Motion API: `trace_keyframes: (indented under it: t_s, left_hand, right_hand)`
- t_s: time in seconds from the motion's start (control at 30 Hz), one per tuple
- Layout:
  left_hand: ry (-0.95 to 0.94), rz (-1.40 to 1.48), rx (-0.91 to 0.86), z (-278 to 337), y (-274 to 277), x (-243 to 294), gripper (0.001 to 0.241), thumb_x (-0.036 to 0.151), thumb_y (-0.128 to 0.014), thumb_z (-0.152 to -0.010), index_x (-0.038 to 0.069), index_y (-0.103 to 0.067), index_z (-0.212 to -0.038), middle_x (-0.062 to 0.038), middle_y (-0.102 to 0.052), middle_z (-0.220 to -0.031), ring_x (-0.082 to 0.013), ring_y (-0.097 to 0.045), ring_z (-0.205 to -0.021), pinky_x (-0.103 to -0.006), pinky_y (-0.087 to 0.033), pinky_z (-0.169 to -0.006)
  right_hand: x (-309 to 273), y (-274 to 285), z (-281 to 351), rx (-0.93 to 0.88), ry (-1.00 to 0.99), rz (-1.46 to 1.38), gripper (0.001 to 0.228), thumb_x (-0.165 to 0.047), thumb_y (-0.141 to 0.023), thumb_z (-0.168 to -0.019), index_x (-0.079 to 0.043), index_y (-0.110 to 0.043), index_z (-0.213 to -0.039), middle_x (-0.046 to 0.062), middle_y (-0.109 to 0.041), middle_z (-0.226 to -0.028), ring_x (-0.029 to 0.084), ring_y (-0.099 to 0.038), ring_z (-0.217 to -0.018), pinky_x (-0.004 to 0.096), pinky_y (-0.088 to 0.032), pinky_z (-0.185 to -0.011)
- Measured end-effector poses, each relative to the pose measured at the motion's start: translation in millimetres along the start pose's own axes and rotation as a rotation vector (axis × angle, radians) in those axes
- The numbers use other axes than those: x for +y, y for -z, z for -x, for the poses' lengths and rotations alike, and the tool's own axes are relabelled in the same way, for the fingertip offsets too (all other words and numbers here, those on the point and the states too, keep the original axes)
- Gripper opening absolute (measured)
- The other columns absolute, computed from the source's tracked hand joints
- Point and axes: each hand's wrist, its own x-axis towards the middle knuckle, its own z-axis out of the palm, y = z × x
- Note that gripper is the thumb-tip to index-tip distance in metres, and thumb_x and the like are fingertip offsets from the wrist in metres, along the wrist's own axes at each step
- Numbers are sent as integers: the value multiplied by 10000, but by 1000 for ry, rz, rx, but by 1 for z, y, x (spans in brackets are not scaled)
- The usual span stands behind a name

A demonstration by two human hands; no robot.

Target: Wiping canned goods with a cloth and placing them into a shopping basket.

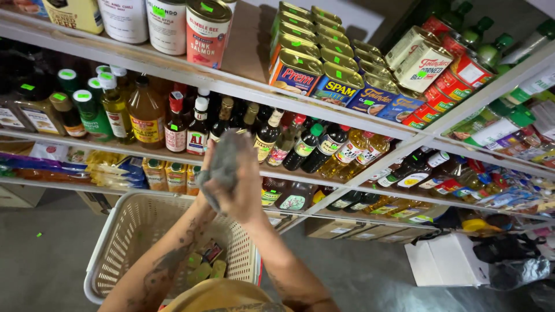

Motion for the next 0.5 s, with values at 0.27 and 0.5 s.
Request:
trace_keyframes:
  t_s: [0.27,0.5]
  left_hand:
    - [-248,-388,208,30,-38,-9,578,559,-659,-898,42,-686,-1155,-164,-756,-1038,-253,-751,-907,-445,-601,-940]
    - [-129,-297,53,14,-65,0,603,644,-657,-864,47,-654,-952,-92,-695,-825,-215,-673,-642,-294,-548,-616]
  right_hand:
    - [64,20,-42,168,-269,13,419,-288,-636,-1025,-113,-559,-1398,109,-602,-1404,295,-466,-1423,509,-288,-1230]
    - [38,-23,-3,283,327,109,445,-403,-703,-909,-176,-683,-1291,114,-556,-1437,468,-336,-1481,632,-207,-1240]
